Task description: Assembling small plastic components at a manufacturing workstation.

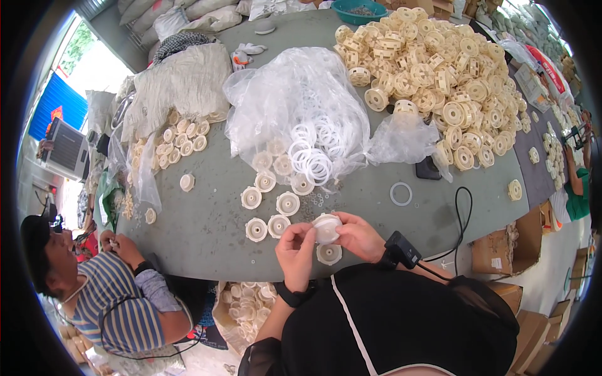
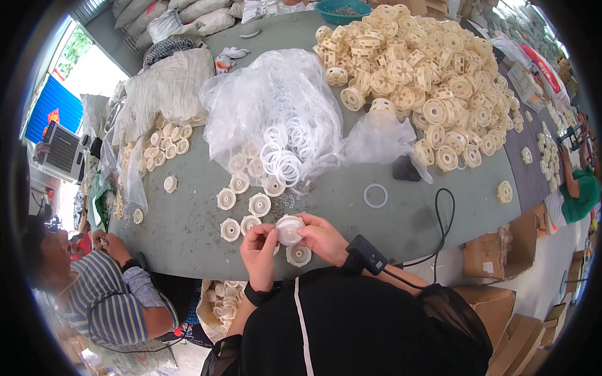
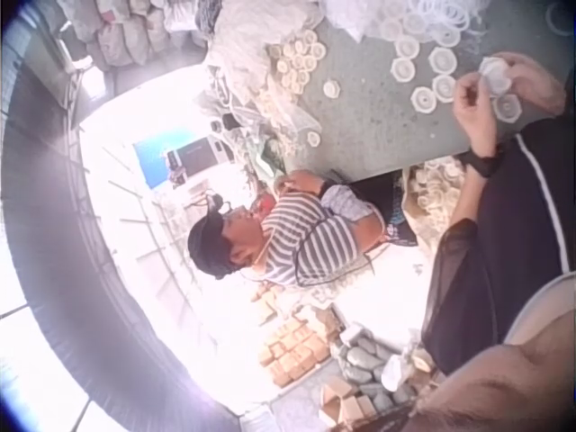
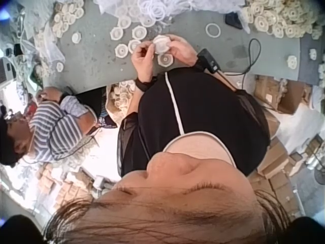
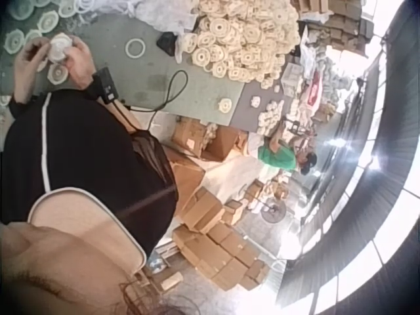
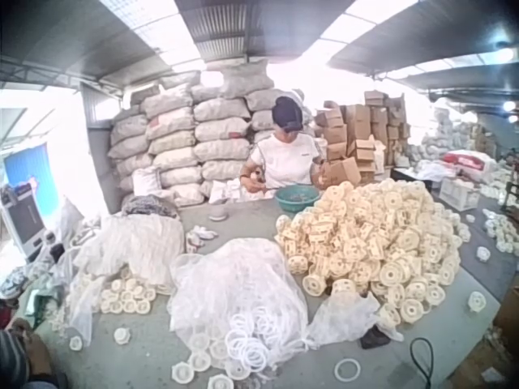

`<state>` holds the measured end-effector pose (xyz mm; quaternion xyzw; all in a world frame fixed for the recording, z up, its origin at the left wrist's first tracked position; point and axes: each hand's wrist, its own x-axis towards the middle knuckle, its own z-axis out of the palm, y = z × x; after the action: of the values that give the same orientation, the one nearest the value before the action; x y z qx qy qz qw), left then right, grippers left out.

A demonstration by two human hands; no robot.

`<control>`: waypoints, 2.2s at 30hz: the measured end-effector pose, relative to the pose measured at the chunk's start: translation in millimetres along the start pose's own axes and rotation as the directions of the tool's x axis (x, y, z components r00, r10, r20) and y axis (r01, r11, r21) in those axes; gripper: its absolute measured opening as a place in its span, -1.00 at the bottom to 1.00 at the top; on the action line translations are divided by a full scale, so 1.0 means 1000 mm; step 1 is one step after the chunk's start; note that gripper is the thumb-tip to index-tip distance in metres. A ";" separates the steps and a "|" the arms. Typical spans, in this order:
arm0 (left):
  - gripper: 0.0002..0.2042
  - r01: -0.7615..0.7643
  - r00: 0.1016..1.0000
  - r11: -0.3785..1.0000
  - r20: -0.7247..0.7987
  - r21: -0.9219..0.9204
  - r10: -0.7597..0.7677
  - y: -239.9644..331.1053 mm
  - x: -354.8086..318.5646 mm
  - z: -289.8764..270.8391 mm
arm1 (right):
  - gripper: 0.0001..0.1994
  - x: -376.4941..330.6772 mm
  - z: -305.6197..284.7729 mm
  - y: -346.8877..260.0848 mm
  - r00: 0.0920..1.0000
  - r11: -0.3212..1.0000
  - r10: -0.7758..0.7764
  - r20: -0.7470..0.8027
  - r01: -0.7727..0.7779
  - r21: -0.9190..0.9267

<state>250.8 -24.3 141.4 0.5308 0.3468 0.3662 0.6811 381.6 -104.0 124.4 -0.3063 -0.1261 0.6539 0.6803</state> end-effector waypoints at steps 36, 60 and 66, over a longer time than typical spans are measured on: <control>-0.86 0.077 0.988 0.971 0.147 -0.228 -0.044 -0.009 -0.002 0.001 | -0.74 -0.006 0.000 0.003 0.995 0.999 0.022 -0.102 -0.025 -0.032; -0.65 0.119 0.982 0.936 0.181 -0.332 -0.061 -0.007 0.003 -0.012 | -0.71 -0.004 0.001 0.003 0.996 0.986 0.049 -0.069 -0.059 -0.158; -0.79 0.260 0.963 0.868 0.176 -0.423 -0.203 -0.010 -0.007 -0.036 | -0.73 -0.004 0.000 0.003 0.969 0.888 0.207 0.133 -0.129 -0.441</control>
<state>218.1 -15.5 125.1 0.3388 0.2721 0.3166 0.8432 378.1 -108.4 123.9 -0.3992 -0.2996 0.6909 0.5230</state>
